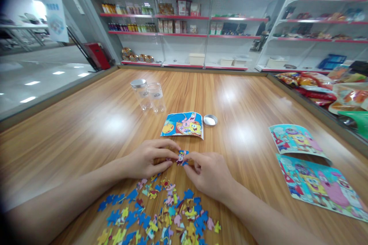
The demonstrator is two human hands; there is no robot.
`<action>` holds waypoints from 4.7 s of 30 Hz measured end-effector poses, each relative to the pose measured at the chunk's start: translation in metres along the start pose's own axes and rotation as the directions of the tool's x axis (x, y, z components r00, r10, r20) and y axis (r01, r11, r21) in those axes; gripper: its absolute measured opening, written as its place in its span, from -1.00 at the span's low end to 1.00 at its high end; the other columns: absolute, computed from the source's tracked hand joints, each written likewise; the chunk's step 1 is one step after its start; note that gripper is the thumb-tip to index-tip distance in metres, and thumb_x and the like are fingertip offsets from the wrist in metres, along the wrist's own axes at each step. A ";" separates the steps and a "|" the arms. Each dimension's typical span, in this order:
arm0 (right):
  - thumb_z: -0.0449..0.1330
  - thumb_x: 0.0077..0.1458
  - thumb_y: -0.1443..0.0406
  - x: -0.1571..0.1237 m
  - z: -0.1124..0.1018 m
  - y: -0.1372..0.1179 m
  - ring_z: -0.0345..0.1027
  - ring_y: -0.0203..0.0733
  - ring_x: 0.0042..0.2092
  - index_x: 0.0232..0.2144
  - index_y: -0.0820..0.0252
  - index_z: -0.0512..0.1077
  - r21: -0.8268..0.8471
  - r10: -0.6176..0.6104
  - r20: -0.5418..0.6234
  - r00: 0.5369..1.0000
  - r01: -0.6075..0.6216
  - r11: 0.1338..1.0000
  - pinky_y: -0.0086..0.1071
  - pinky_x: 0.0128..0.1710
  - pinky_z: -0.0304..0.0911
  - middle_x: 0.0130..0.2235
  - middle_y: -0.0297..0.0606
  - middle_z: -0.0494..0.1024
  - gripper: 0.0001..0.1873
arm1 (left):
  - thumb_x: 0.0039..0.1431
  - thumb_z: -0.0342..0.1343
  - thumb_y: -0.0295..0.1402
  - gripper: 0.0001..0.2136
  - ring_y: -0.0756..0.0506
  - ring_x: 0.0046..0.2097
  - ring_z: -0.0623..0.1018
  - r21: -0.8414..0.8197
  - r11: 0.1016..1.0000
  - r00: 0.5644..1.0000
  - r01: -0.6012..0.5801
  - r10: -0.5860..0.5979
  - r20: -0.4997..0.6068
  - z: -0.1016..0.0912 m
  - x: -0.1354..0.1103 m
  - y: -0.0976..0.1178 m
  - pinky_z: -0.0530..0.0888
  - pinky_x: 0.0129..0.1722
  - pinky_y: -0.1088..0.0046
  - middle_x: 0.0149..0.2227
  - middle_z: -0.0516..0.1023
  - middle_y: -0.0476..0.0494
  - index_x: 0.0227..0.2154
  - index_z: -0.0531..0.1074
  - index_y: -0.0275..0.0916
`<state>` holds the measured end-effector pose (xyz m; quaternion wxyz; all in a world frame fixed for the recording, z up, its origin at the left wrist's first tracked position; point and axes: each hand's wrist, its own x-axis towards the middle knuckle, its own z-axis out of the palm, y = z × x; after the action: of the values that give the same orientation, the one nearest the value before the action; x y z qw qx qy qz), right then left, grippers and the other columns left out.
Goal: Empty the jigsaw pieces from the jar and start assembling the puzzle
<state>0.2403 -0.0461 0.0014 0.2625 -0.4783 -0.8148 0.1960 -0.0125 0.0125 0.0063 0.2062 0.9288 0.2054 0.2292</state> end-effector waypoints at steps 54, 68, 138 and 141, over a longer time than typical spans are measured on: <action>0.08 0.00 0.49 -0.008 0.000 -0.009 0.15 -0.35 -0.62 -0.48 0.21 0.55 0.158 -0.450 -0.098 0.888 0.460 0.874 -0.37 -0.57 -0.03 -0.64 -0.40 0.40 -0.75 | 0.27 0.15 -0.37 -0.85 -0.05 -0.24 0.51 -0.056 0.993 0.993 -0.102 0.098 -0.071 -0.002 -0.004 0.000 0.50 -0.25 0.41 -0.22 0.47 -0.20 -0.18 0.56 -0.25; 0.05 -0.28 0.46 -0.014 0.003 -0.008 -0.06 -0.37 -0.63 -0.65 0.17 0.31 0.345 -0.549 0.065 0.834 0.497 0.796 -0.34 -0.59 -0.17 -0.68 -0.48 0.17 -0.88 | 0.21 0.09 -0.44 -0.85 -0.02 -0.42 0.45 -0.108 0.983 0.989 -0.149 0.147 -0.020 -0.003 -0.002 0.005 0.39 -0.41 0.44 -0.46 0.46 -0.11 -0.49 0.41 -0.26; 0.04 0.02 0.49 -0.009 -0.001 -0.010 0.19 -0.34 -0.60 -0.28 0.19 0.60 0.053 -0.482 0.024 0.876 0.480 0.875 -0.37 -0.56 -0.04 -0.60 -0.42 0.40 -0.64 | 0.17 0.27 -0.31 -0.65 -0.26 0.11 0.38 -0.055 0.982 0.982 -0.181 0.183 0.046 -0.009 0.004 0.018 0.41 0.16 0.02 0.08 0.38 -0.29 0.03 0.48 -0.15; 0.03 0.01 0.48 -0.009 -0.002 -0.011 0.17 -0.33 -0.59 -0.34 0.19 0.58 0.025 -0.483 0.031 0.875 0.482 0.876 -0.35 -0.55 -0.06 -0.59 -0.41 0.39 -0.67 | 0.13 0.30 -0.19 -0.47 -0.32 0.18 0.33 -0.050 0.981 0.980 -0.186 0.188 0.058 -0.009 0.004 0.015 0.34 0.22 -0.09 0.17 0.33 -0.34 0.15 0.38 -0.16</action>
<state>0.2380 -0.0591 0.0072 0.2921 -0.2544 -0.9113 0.1396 -0.0096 0.0039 0.0220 0.2107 0.9459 0.1055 0.2232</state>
